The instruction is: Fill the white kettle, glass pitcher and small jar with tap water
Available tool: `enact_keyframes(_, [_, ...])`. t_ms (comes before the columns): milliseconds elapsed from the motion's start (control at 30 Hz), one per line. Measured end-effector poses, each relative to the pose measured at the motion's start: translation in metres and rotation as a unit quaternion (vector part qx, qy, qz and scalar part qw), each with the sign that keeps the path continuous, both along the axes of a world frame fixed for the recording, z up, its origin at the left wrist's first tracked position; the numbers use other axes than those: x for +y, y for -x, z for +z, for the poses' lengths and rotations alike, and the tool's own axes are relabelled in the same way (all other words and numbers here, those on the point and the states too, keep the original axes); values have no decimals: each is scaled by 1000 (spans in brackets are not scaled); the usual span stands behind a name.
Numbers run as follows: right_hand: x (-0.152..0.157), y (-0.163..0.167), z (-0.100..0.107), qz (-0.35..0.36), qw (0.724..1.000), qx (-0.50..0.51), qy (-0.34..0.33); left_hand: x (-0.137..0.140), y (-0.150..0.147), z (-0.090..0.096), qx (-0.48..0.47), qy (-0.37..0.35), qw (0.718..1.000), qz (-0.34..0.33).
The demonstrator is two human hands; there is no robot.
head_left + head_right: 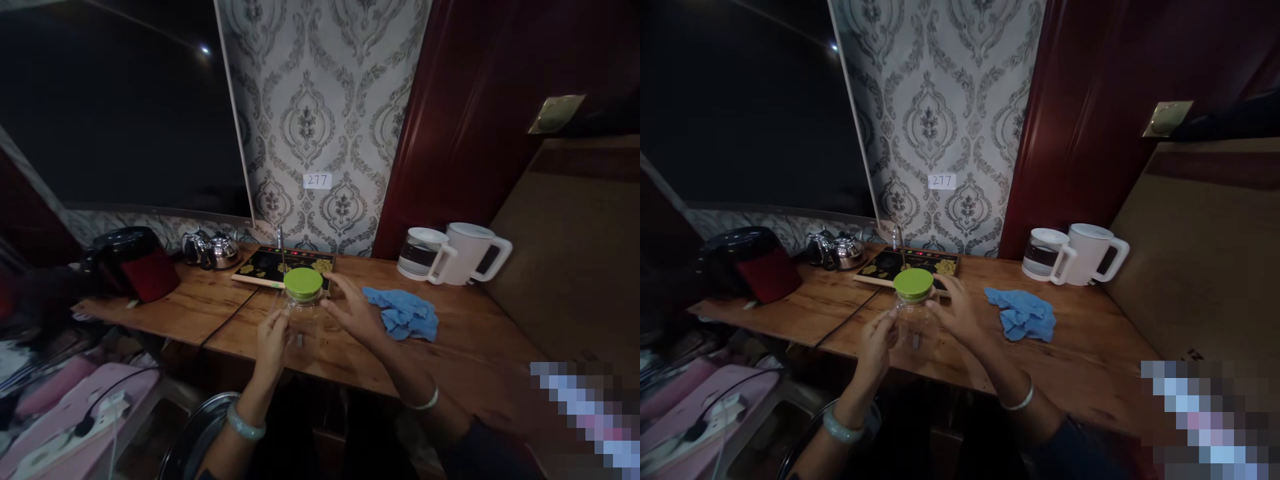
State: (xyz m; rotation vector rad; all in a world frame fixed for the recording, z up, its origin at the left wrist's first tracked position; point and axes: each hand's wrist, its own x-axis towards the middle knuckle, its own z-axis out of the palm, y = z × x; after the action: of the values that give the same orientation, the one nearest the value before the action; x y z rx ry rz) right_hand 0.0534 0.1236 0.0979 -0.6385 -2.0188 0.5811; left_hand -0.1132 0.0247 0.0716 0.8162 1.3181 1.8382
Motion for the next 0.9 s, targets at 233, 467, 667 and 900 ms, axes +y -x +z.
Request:
enact_keyframes(233, [9, 60, 41, -6, 973, -214, -84, 3, 6, -10, 100, 4, 995, -15])
enact_keyframes(467, [6, 82, 50, -60, 941, -315, -112, 3, 11, -10, 184, 16, 983, 11])
enact_keyframes(667, [24, 76, 37, -2, 947, -269, -173, 8, 15, -10, 104, 39, 993, -52])
enact_keyframes(900, [35, 69, 27, 55, 960, -153, -229, 9, 16, -11, 88, 35, 993, -64])
